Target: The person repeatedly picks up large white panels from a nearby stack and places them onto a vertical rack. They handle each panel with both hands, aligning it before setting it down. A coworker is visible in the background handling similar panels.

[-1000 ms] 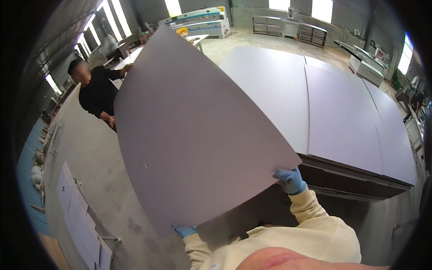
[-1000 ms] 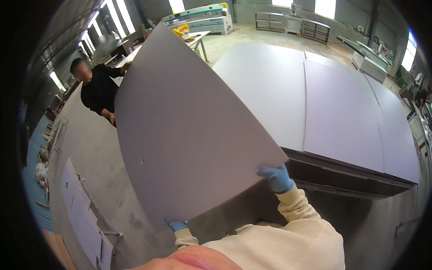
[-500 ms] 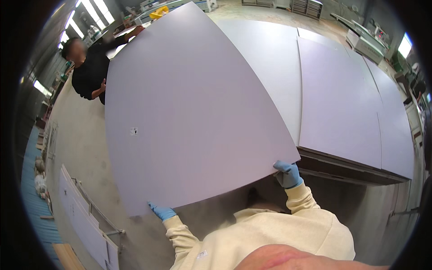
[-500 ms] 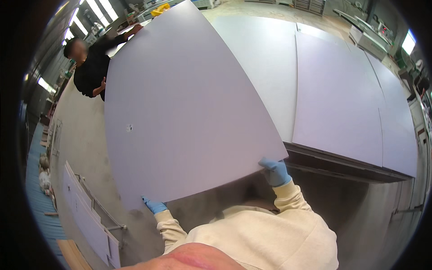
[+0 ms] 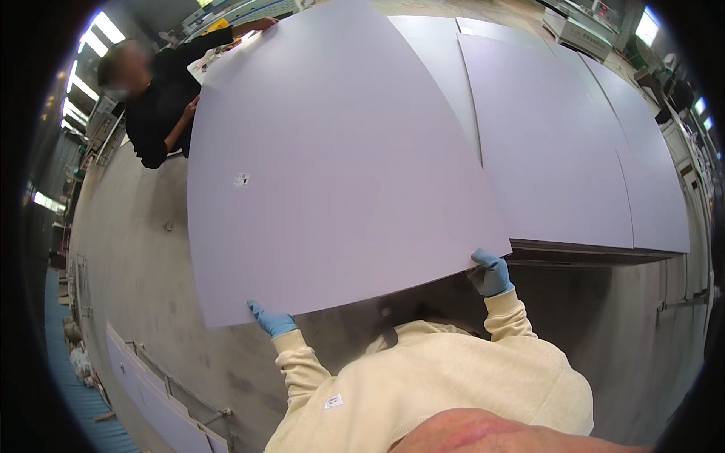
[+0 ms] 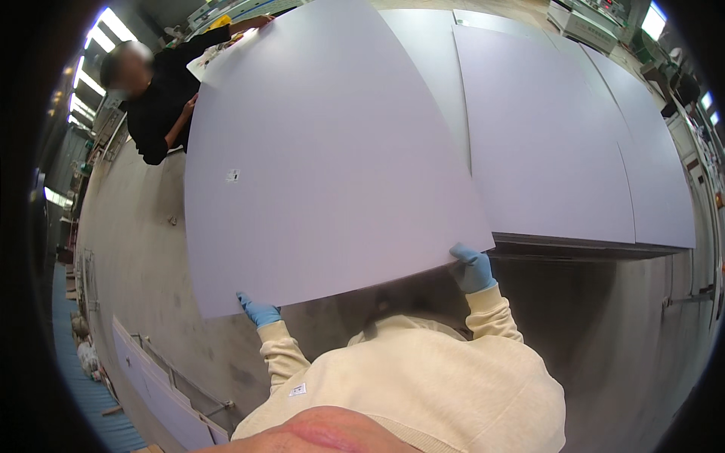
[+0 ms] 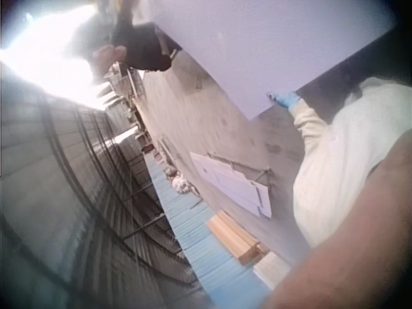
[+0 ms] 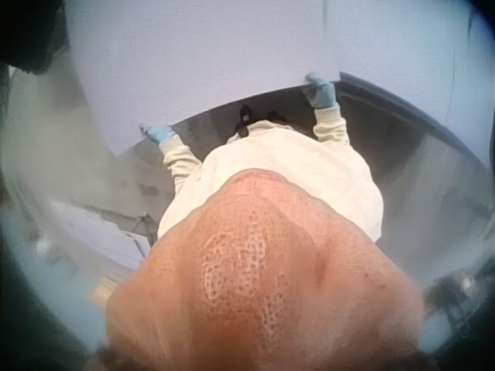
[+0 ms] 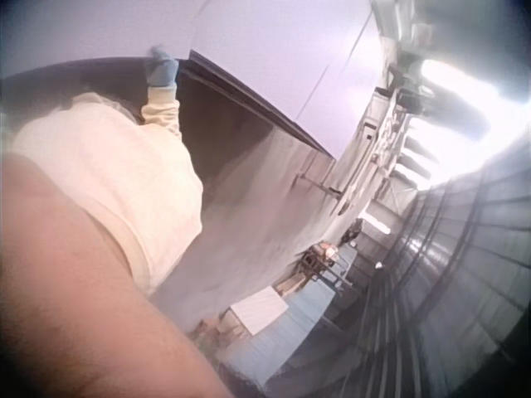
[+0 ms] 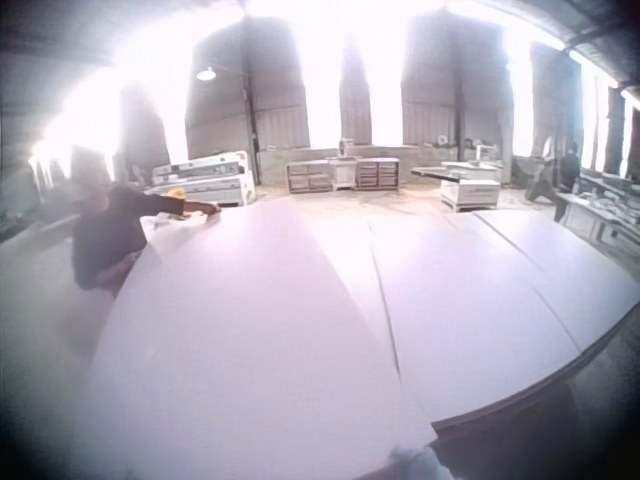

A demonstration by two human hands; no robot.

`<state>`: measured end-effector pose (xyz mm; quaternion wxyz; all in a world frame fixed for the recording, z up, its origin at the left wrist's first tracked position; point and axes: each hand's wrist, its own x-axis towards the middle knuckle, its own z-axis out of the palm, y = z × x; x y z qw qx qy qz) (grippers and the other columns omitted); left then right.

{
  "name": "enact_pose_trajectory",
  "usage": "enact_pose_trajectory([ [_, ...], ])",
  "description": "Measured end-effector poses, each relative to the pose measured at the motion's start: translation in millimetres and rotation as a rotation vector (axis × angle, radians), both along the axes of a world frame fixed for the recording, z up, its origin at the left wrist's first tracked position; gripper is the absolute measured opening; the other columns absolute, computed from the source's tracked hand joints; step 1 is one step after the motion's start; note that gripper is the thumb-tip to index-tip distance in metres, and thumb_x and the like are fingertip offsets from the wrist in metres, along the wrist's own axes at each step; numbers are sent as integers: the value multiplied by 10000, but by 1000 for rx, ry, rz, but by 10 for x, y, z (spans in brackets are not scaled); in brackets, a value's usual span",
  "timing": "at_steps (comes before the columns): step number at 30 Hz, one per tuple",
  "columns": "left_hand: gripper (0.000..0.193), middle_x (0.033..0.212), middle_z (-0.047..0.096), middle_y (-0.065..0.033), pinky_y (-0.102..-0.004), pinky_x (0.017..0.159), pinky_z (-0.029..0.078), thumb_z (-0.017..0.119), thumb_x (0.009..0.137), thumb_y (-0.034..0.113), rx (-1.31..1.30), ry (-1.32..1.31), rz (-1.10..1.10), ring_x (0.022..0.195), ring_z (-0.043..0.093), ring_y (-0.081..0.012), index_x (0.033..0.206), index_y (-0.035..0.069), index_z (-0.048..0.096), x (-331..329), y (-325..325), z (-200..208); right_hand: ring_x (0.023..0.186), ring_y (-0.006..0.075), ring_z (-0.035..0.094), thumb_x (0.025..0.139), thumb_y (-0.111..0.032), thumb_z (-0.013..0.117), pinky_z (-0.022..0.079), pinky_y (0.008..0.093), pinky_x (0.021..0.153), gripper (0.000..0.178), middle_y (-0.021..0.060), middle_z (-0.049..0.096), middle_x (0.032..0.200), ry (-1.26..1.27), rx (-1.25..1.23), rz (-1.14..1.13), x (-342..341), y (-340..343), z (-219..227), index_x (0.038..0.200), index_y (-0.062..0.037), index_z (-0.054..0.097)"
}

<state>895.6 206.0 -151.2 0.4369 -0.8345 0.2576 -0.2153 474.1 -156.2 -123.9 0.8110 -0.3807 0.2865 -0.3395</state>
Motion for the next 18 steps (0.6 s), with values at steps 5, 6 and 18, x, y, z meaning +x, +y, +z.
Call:
enact_pose_trajectory([
  [5,354,1333,661,-80,-537,989,448,458,1071,294,-121,229,-42,1236,595,-275,1316,142,663,415,-545,-149,1090,223,676,935,-34,623,542,386,984,279,72,704,1176,-128,253,-105,9,-38,-100,1212,-39,660],
  [6,363,1353,653,-85,-549,996,440,457,1070,296,-46,206,-24,1253,587,-277,1332,140,655,505,-632,-216,1034,198,678,961,-61,616,548,362,936,221,59,709,1133,-108,236,-131,24,-38,-88,1169,-25,682],
  [18,721,1534,550,-88,-442,1201,378,476,1041,635,2562,-1596,-444,1406,487,-330,1510,89,509,1538,-1332,-732,1026,267,742,972,-207,712,646,480,844,256,36,749,1129,60,579,-153,155,-45,-405,1218,-147,676],
])
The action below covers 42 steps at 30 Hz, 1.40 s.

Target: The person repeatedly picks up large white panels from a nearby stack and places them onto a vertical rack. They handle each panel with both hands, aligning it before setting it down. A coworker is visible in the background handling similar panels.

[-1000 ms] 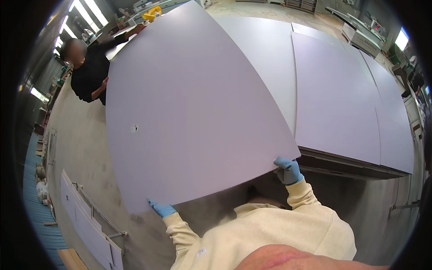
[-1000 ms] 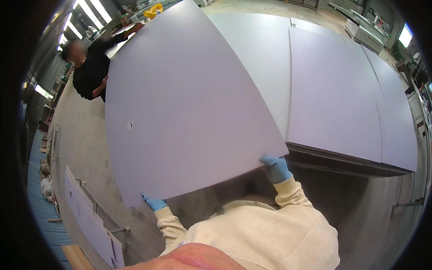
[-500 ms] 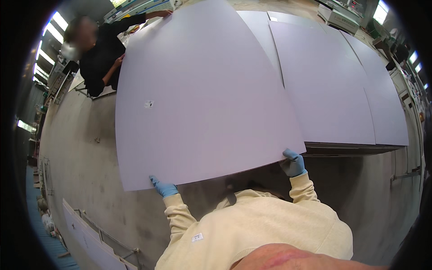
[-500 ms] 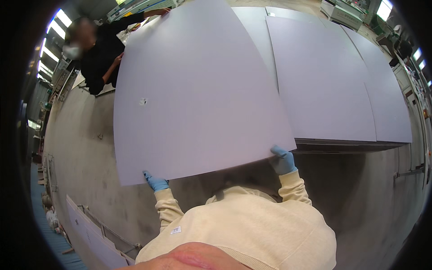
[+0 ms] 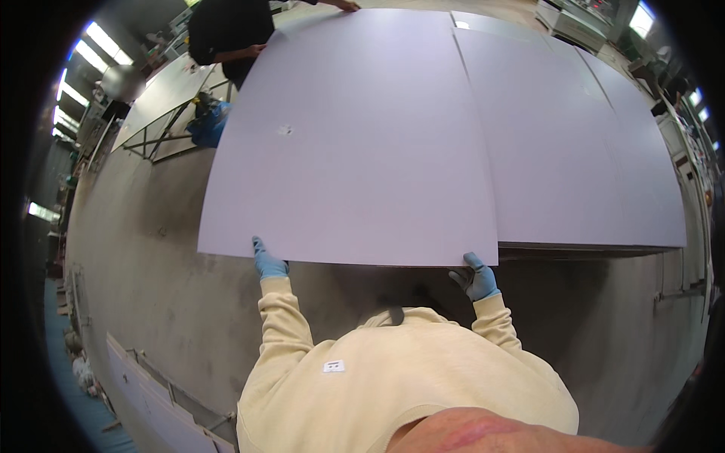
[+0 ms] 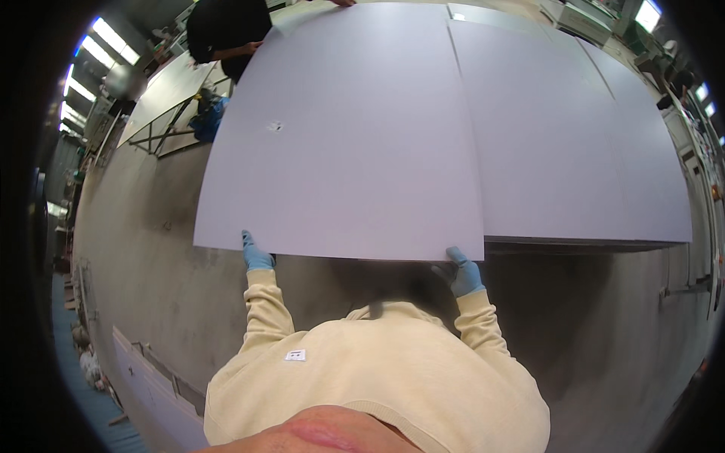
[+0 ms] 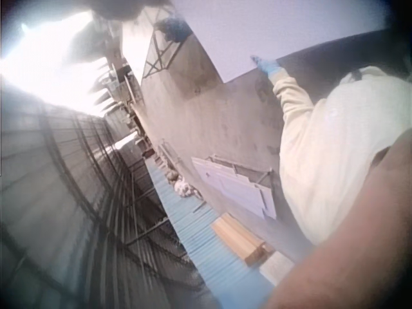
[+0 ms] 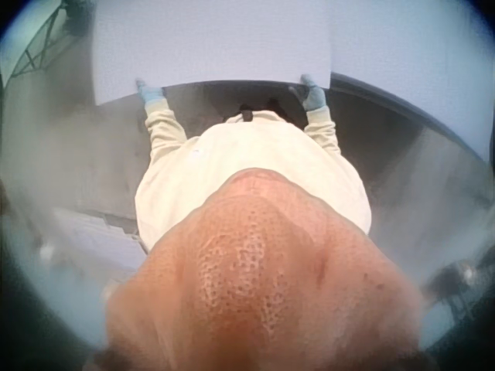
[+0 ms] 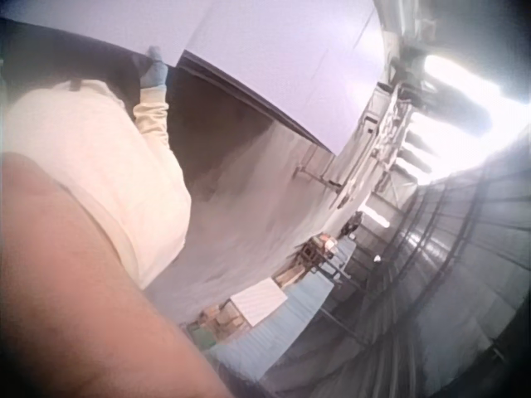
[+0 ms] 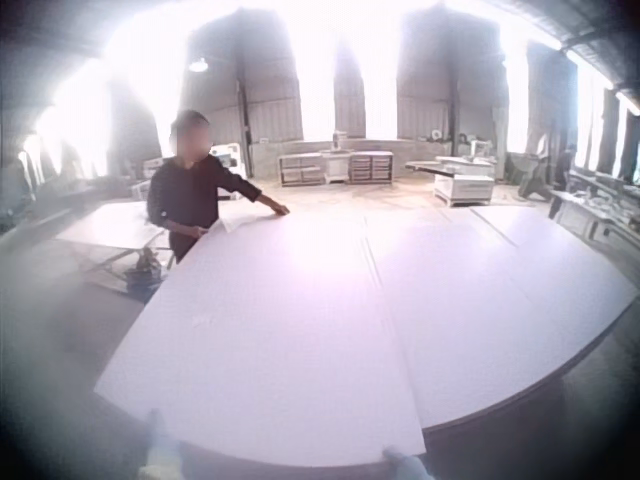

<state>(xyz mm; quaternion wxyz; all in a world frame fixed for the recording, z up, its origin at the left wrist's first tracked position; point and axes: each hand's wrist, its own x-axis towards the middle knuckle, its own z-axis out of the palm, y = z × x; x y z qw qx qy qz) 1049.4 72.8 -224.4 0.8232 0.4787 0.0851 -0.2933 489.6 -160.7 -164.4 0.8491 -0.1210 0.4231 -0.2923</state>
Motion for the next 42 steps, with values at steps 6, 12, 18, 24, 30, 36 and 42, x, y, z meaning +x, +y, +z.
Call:
enact_pose_trajectory([
  [6,731,1455,616,-104,-461,1109,494,547,1006,649,187,31,92,1279,599,-332,1434,57,578,-151,-183,383,1016,280,747,992,-236,692,647,471,831,297,58,745,1146,87,14,9,-33,129,288,1270,-136,665],
  [12,725,1507,558,-156,-518,1129,472,488,1046,614,168,-26,55,1315,570,-377,1496,46,513,-165,-83,334,1070,282,712,986,-240,682,625,421,830,402,111,700,1207,118,-224,52,-17,215,822,1324,-32,624],
  [18,679,1566,504,-115,-481,1215,355,416,1084,562,182,-37,-26,1422,466,-336,1537,58,459,-361,-66,528,973,272,761,1008,-290,640,629,420,806,382,116,753,1144,220,-244,9,84,277,883,1298,-42,654],
  [24,705,1570,500,-98,-444,1213,358,416,1077,593,48,24,-68,1412,464,-327,1539,62,456,-438,-252,817,821,284,743,989,-229,681,620,422,721,285,136,740,1013,171,-244,-104,50,107,941,1171,-10,692],
  [30,720,1571,499,-100,-448,1199,370,428,1071,606,60,47,-58,1394,473,-326,1537,59,459,-499,-335,801,808,279,742,982,-223,684,625,422,702,281,122,746,982,179,-329,-93,16,-72,1077,1164,-9,697],
  [36,704,1572,502,-99,-442,1213,360,419,1077,591,-51,30,-119,1417,460,-319,1529,53,466,-448,-340,715,861,288,750,982,-249,680,631,430,722,326,115,750,1056,215,-297,-72,41,-188,1039,1222,-29,682],
  [42,628,1514,563,-107,-442,1196,405,472,1079,538,106,12,-7,1390,518,-302,1480,57,520,-293,-109,584,965,294,765,992,-262,663,641,424,754,364,105,757,1163,195,-209,18,122,16,960,1308,-80,655],
])
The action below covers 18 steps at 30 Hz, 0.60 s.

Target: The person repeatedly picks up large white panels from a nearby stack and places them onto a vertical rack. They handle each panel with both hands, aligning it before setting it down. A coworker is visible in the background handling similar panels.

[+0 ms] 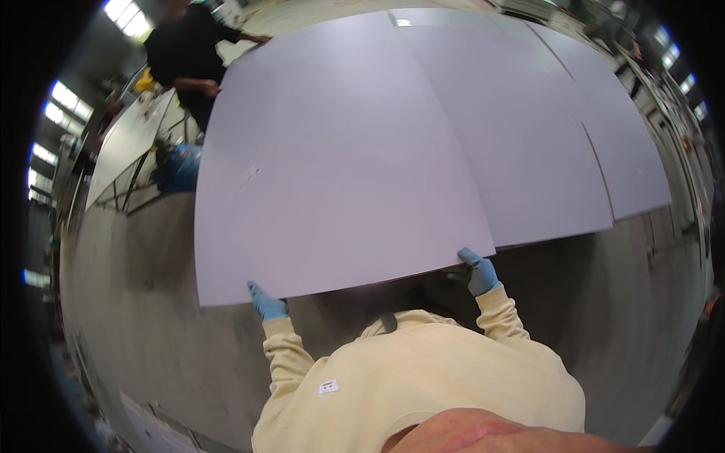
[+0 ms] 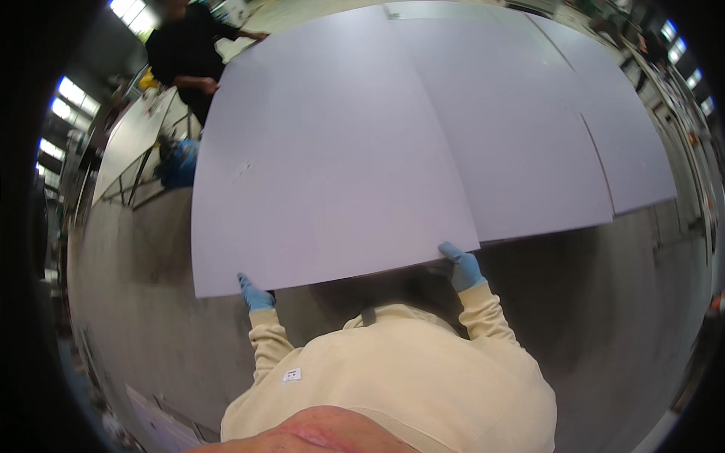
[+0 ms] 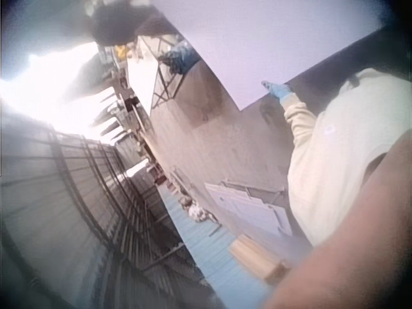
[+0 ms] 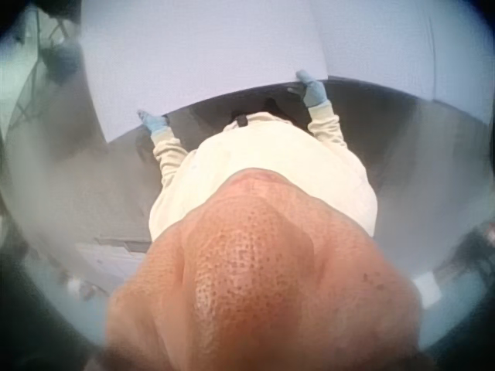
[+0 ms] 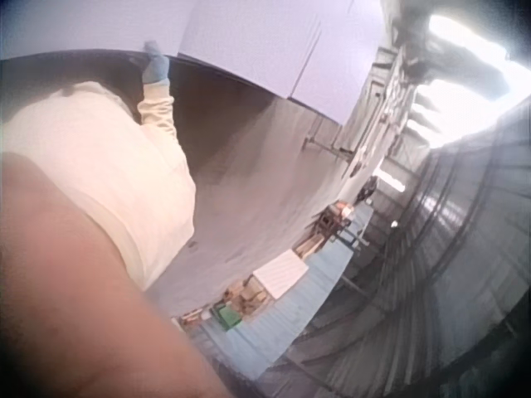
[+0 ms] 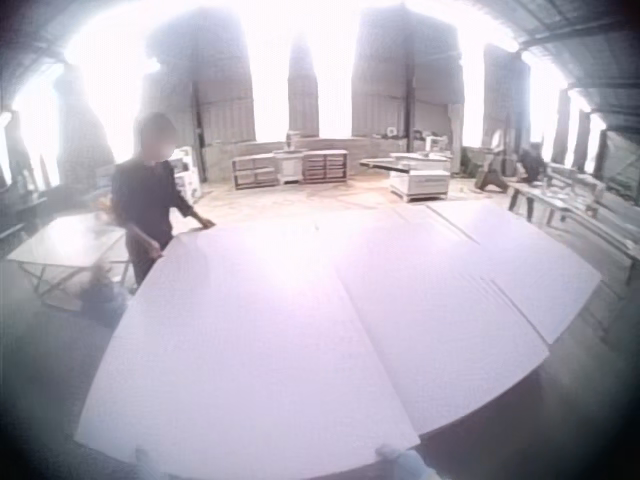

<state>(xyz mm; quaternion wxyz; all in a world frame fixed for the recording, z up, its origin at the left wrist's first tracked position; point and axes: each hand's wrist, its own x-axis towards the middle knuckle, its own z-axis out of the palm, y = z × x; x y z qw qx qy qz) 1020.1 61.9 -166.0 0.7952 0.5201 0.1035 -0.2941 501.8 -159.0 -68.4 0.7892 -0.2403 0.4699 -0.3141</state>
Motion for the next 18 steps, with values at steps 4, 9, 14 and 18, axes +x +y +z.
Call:
enact_pose_trajectory([
  [4,602,1416,632,-108,-477,1096,523,629,1019,516,-37,47,32,1276,620,-302,1445,97,553,-41,131,40,978,307,764,997,-264,667,640,423,761,336,100,763,1166,-19,72,-10,6,86,-102,1296,-110,665],
  [9,606,1328,673,-104,-557,927,620,723,959,520,110,186,-16,1173,684,-319,1409,141,577,-15,228,225,983,321,766,993,-255,678,646,446,742,308,105,765,1154,-4,120,-40,-15,152,-240,1271,-121,680],
  [14,664,1298,685,-107,-566,917,619,740,920,585,220,193,-64,1139,697,-329,1401,157,582,14,268,269,971,315,764,984,-268,699,645,444,735,314,101,764,1147,25,155,-36,3,282,-224,1261,-122,683],
  [18,696,1269,694,-104,-540,848,631,694,921,656,306,192,-120,1095,707,-322,1399,162,584,11,310,341,997,300,758,979,-296,714,636,438,745,322,83,765,1141,39,148,-57,29,338,-149,1250,-124,686],
])
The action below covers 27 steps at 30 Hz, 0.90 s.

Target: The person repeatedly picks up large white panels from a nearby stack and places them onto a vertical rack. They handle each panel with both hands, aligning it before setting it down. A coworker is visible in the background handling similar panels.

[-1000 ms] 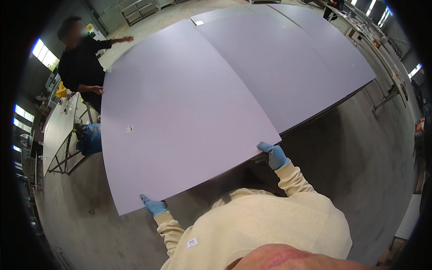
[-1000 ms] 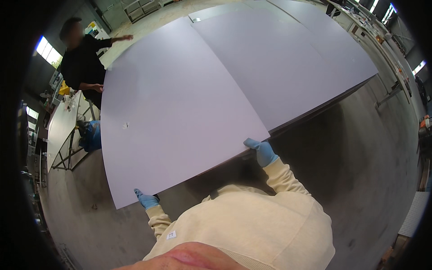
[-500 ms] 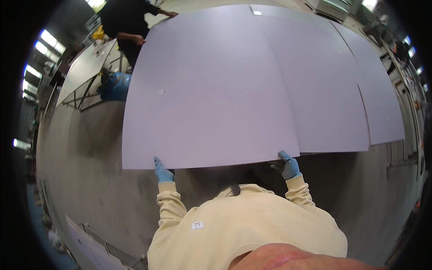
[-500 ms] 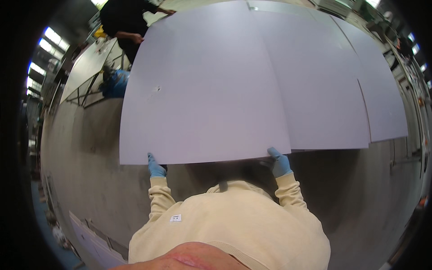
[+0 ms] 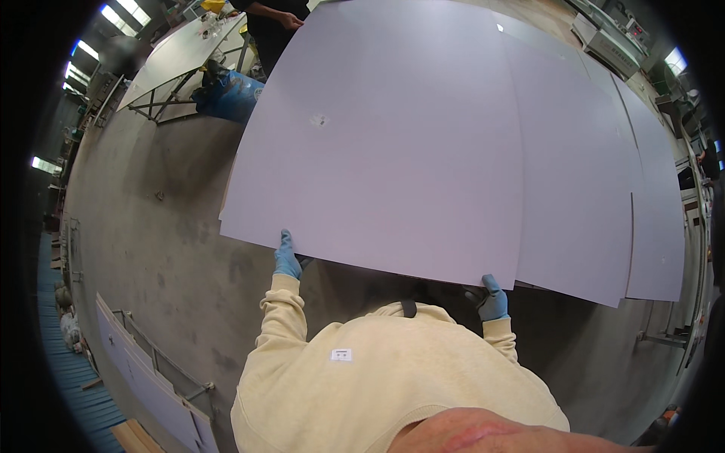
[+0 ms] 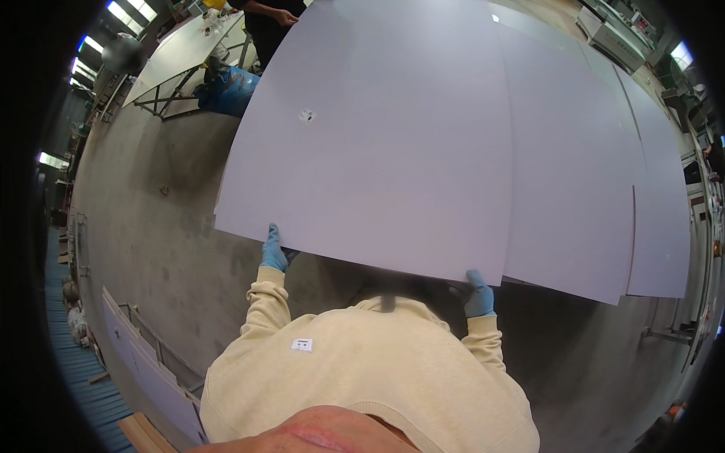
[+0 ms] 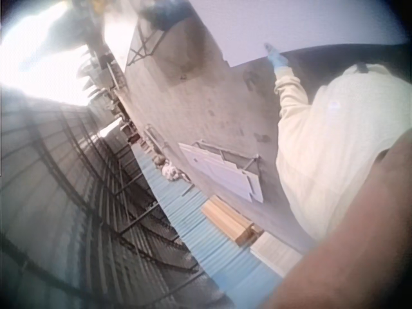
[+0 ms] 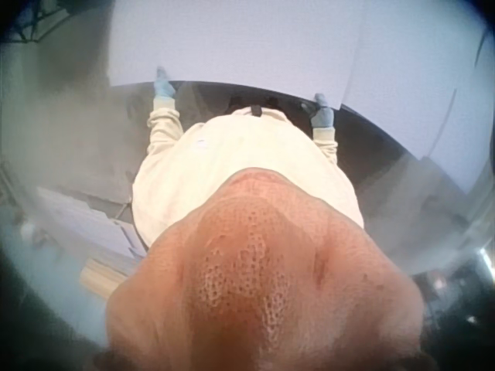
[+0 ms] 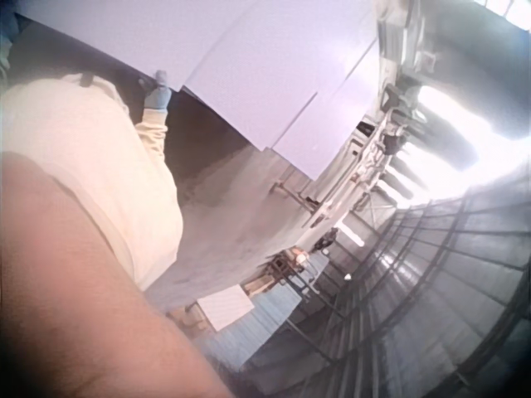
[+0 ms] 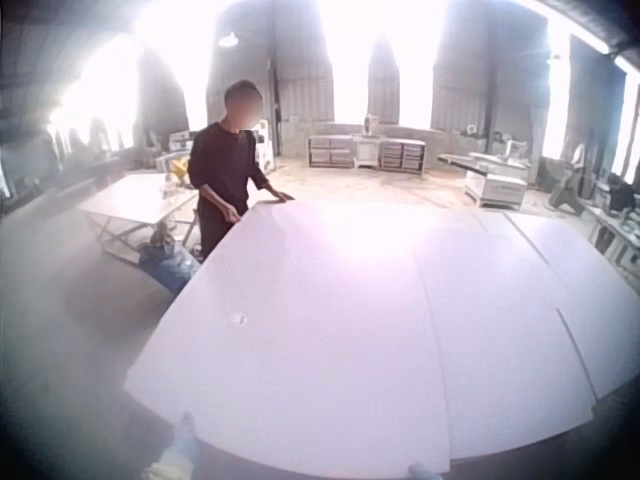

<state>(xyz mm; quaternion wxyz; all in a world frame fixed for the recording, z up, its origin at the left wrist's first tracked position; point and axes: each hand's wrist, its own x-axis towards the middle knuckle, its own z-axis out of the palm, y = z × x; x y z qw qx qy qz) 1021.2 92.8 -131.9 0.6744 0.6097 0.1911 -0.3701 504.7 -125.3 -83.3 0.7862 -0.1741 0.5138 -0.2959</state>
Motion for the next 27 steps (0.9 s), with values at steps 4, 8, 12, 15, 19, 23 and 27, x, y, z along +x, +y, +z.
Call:
enact_pose_trajectory([
  [4,760,1195,716,-101,-505,726,625,646,908,730,240,-77,-171,984,728,-300,1396,151,583,12,-22,147,1003,289,755,974,-323,728,628,436,756,318,60,767,1129,-31,3,18,-2,-26,28,1233,-142,690],
  [8,806,1122,729,-128,-482,629,616,633,907,740,210,-197,-107,798,739,-315,1407,112,558,-35,-161,108,1004,287,756,975,-343,728,627,431,757,322,69,767,1125,-85,-62,37,-24,-92,-12,1220,-137,691],
  [12,900,1066,734,-186,-457,533,626,611,892,775,375,-198,-131,701,747,-330,1366,11,580,27,-197,42,991,283,755,976,-380,726,625,422,757,348,75,767,1110,-33,51,76,-33,-82,-59,1220,-135,688],
  [15,993,1018,736,-227,-428,492,623,578,884,808,498,-236,-253,686,764,-355,1339,-75,575,99,-201,97,972,277,750,971,-422,727,612,416,752,376,71,767,1087,47,105,90,-29,-67,-116,1217,-141,686],
  [19,1031,1000,743,-266,-403,503,619,525,904,819,514,-222,-375,673,768,-371,1343,-113,554,80,-215,248,1031,323,693,985,-435,694,578,458,875,471,140,720,1158,96,59,102,-65,-80,-233,1241,-41,663],
  [23,954,856,736,-215,-410,477,583,531,898,829,571,-191,-420,617,748,-348,1179,-76,637,53,-224,375,949,308,699,978,-455,702,591,463,829,484,142,735,1096,177,65,120,-145,-123,-339,1212,-32,686],
  [27,940,832,738,-224,-399,473,582,518,907,824,575,-243,-501,583,736,-329,1200,-61,640,39,-233,468,816,268,703,961,-488,725,590,420,728,471,109,756,1000,180,15,87,-152,-129,-308,1169,-66,704],
])
